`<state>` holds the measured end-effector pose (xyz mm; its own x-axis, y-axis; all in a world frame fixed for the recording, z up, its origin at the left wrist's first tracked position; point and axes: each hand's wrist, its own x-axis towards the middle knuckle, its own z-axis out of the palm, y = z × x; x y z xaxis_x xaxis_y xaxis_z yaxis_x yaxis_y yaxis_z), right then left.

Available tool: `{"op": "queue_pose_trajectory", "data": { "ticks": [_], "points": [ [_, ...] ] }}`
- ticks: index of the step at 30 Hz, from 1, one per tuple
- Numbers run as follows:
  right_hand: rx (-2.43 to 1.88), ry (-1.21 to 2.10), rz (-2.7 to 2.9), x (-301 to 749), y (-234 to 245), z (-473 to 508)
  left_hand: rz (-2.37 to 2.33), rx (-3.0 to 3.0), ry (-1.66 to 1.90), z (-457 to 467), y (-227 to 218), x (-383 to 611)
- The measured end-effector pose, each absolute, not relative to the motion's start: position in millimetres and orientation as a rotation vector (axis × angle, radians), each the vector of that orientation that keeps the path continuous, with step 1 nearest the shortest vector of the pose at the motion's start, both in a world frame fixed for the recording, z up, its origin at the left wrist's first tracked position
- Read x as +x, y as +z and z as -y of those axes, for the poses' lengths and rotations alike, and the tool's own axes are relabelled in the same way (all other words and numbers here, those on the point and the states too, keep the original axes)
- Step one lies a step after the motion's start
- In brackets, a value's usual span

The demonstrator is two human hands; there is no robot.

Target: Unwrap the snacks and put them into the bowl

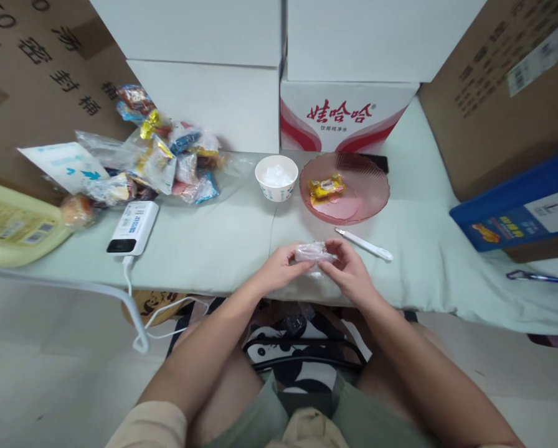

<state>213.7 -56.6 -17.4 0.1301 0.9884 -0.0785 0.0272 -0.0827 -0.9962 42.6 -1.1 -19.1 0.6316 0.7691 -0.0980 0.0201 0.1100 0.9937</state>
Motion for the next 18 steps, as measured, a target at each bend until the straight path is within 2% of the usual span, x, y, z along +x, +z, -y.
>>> {"op": "queue_pose_trajectory", "data": {
  "ticks": [2, 5, 9, 13, 18],
  "points": [
    [-1.355, 1.186, 1.212, 218, -8, 62, -0.678, 1.255, 0.612, 2, -18, 44],
    [-1.431, 1.139, 1.345, 231, 16, 67, -0.622, 1.128, 0.765, 2, -16, 45],
    [-1.657, 0.714, 1.561, 260, 58, 37, -0.626, 1.133, 0.819, -5, -11, 40],
    [-2.102, 0.170, 1.852, 281, 80, -42, -0.647, 1.214, 0.774, -11, -8, 35],
    [-2.646, 0.053, 1.966, 284, 74, -112, -0.641, 1.215, 0.770, -13, -7, 26]
  ]
}}
